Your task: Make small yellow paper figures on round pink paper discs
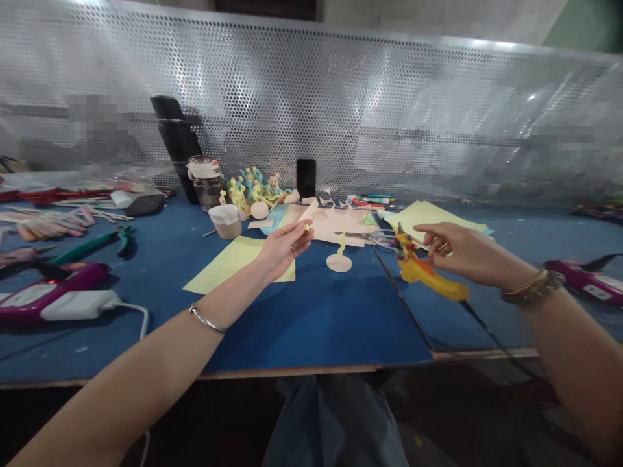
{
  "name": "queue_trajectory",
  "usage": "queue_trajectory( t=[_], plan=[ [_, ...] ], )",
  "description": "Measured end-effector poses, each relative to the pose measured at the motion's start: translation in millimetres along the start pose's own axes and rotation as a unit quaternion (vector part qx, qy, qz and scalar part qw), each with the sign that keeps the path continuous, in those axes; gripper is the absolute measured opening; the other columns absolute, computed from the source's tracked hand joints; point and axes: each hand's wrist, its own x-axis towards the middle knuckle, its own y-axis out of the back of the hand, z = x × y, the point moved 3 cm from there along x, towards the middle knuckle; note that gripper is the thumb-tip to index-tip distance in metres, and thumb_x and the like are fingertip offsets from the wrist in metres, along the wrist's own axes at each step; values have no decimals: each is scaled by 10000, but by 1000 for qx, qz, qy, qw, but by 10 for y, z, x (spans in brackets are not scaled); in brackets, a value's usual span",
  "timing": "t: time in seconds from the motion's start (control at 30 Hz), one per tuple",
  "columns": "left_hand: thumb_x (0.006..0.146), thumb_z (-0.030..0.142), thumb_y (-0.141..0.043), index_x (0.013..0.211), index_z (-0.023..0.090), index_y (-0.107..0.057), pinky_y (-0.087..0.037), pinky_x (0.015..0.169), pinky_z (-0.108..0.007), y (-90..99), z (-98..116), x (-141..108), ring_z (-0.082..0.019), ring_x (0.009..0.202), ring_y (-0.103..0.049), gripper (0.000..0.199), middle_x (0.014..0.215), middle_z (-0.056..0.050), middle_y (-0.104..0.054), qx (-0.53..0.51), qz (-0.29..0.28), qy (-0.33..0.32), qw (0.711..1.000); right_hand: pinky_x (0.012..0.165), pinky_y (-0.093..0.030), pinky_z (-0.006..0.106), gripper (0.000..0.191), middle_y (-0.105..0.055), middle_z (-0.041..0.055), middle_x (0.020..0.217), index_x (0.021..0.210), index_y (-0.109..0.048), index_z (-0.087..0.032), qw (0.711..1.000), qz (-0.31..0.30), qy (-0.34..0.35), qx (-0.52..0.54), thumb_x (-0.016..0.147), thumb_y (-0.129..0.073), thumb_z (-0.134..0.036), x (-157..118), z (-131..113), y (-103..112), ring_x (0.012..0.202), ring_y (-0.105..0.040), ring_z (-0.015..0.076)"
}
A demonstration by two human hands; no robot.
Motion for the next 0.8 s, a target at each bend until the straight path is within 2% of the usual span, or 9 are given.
queue_trajectory(
  t=[0.03, 0.13, 0.23, 0.33, 0.4, 0.43, 0.6, 0.7, 0.8],
  plan=[
    [882, 213, -582, 969, 184, -712, -525, 771, -230, -24, 6, -23, -88, 775, -665, 160, 882, -51, -718, -33, 16, 30, 999, 649, -508, 296, 545, -665, 76, 902, 1190, -608, -165, 999, -28, 22, -26, 662, -496, -95, 24, -61, -67, 724, -634, 191],
    [866, 177, -596, 922, 163, -723, -499, 750, -213, -80, 33, -73, -75, 730, -643, 139, 818, -36, -702, -75, 31, 63, 995, 726, -494, 292, 462, -655, 92, 974, 1130, -601, -148, 996, -26, 46, -69, 696, -462, -73, 2, -213, -316, 811, -640, 196],
    [843, 180, -625, 909, 164, -732, -485, 766, -230, -90, 40, -82, -89, 742, -636, 127, 819, -37, -699, -84, 23, 59, 994, 661, -471, 299, 340, -633, 101, 1094, 1105, -572, -175, 994, 11, 0, -104, 784, -463, -156, -95, -311, -521, 810, -645, 213],
    [835, 180, -634, 904, 169, -738, -477, 780, -237, -78, 35, -77, -93, 754, -630, 125, 827, -37, -699, -86, 26, 53, 995, 590, -428, 295, 266, -640, 93, 1094, 1074, -563, -196, 989, 92, -61, -102, 867, -397, -211, -184, -367, -500, 778, -645, 216],
    [837, 181, -633, 904, 171, -739, -477, 770, -231, -73, 33, -79, -90, 755, -627, 125, 832, -34, -698, -83, 35, 55, 994, 575, -412, 287, 242, -665, 85, 933, 1051, -551, -184, 988, 117, -79, -65, 898, -398, -293, -245, -391, -399, 707, -633, 202],
    [838, 181, -632, 902, 171, -738, -479, 764, -228, -73, 33, -82, -88, 753, -626, 124, 832, -33, -698, -81, 39, 58, 994, 568, -405, 283, 253, -664, 69, 841, 1024, -548, -185, 990, 105, -83, -49, 904, -412, -362, -282, -405, -348, 667, -622, 194],
    [831, 205, -648, 897, 171, -738, -480, 746, -224, -88, 44, -91, -85, 745, -625, 117, 830, -36, -695, -73, 35, 58, 995, 459, -261, 279, 548, -557, 24, 512, 710, -541, -221, 974, -105, -149, -135, 777, -414, -750, -580, -491, -266, 459, -511, 190],
    [839, 210, -639, 902, 170, -735, -480, 740, -225, -92, 49, -91, -86, 745, -629, 122, 830, -35, -692, -74, 31, 57, 995, 456, -235, 275, 567, -593, 34, 573, 627, -497, -225, 969, -164, -127, -132, 744, -429, -776, -710, -559, -300, 498, -515, 188],
    [841, 197, -634, 903, 167, -733, -481, 736, -225, -90, 48, -93, -83, 736, -627, 120, 828, -34, -689, -75, 33, 60, 995, 459, -253, 270, 502, -589, 11, 588, 646, -483, -227, 972, -179, -119, -98, 762, -477, -715, -762, -534, -339, 512, -501, 172]
  ],
)
